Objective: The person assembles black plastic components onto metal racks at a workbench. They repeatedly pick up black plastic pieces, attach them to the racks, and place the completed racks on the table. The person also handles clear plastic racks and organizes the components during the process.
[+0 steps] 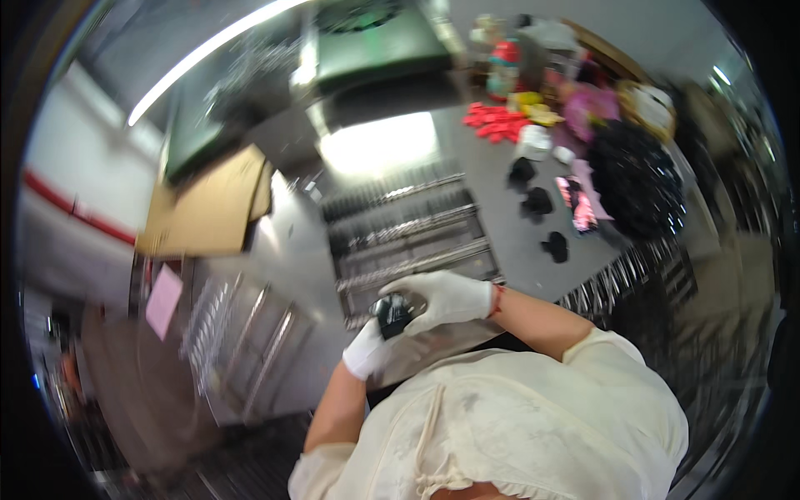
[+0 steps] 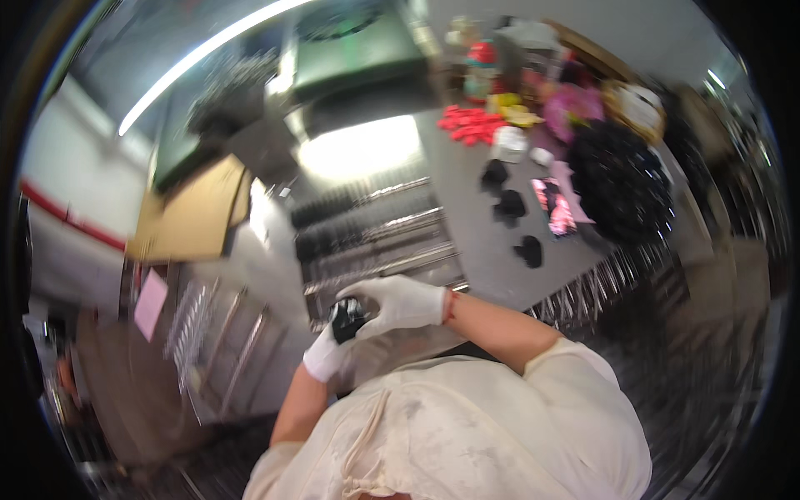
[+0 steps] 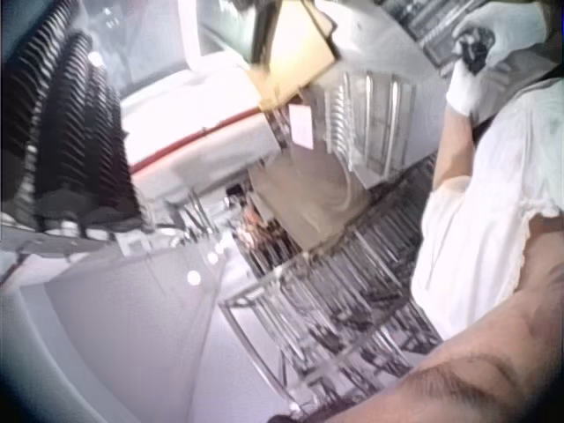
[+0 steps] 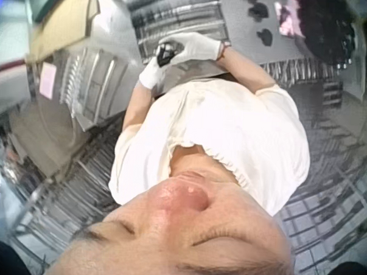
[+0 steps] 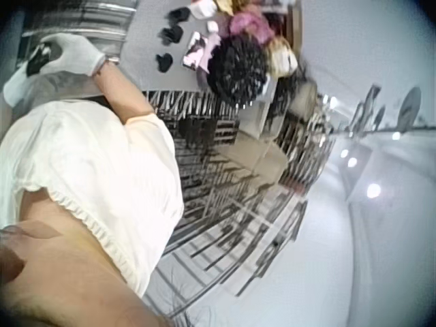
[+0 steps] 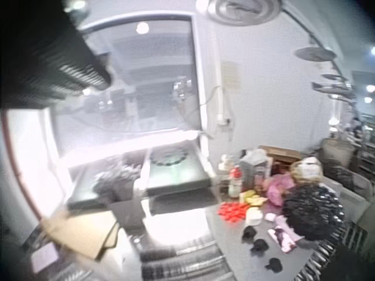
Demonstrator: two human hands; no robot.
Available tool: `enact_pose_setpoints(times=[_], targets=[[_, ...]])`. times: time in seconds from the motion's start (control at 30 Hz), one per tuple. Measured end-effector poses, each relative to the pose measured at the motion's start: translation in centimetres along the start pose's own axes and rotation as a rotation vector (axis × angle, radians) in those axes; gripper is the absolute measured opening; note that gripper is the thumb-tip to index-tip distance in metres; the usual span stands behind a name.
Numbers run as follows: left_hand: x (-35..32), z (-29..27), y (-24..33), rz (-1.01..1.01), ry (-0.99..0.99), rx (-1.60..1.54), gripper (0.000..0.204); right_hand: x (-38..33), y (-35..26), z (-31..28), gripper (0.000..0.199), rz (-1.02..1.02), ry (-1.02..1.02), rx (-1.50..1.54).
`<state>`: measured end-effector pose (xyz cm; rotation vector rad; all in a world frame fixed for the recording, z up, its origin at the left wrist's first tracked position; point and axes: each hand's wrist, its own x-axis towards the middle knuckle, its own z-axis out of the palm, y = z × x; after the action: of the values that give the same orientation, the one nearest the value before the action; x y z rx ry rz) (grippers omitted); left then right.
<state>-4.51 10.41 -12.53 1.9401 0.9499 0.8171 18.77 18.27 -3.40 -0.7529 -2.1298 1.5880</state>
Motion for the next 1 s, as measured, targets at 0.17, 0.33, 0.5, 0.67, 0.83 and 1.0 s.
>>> enact_pose_setpoints(times=[0.17,0.33,0.5,0.67,0.83,1.0], targets=[[-0.7,-1.1,5.2,-0.482,0.024,-0.891,0.033,-0.4,-2.0,2.8,0.075,-0.003,-0.005,0.130],[-1.8,-0.8,5.8,-0.438,0.139,-0.858,0.033,1.0,-0.4,5.1,0.062,0.149,0.145,0.620],[-3.8,-0.4,4.7,-0.218,0.649,-0.815,0.032,3.8,1.0,3.8,0.078,-0.097,-0.236,1.649],[-5.3,0.1,1.1,-0.464,1.180,-0.596,0.047,7.7,1.9,3.4,0.061,-0.103,0.005,1.217],[-5.4,1.4,0.5,-0.476,1.159,-0.696,0.045,10.2,1.7,5.5,0.053,0.007,0.181,0.335],[-5.4,1.2,0.7,-0.501,1.142,-0.669,0.042,10.9,0.3,6.7,0.043,-0.283,0.265,-0.455]])
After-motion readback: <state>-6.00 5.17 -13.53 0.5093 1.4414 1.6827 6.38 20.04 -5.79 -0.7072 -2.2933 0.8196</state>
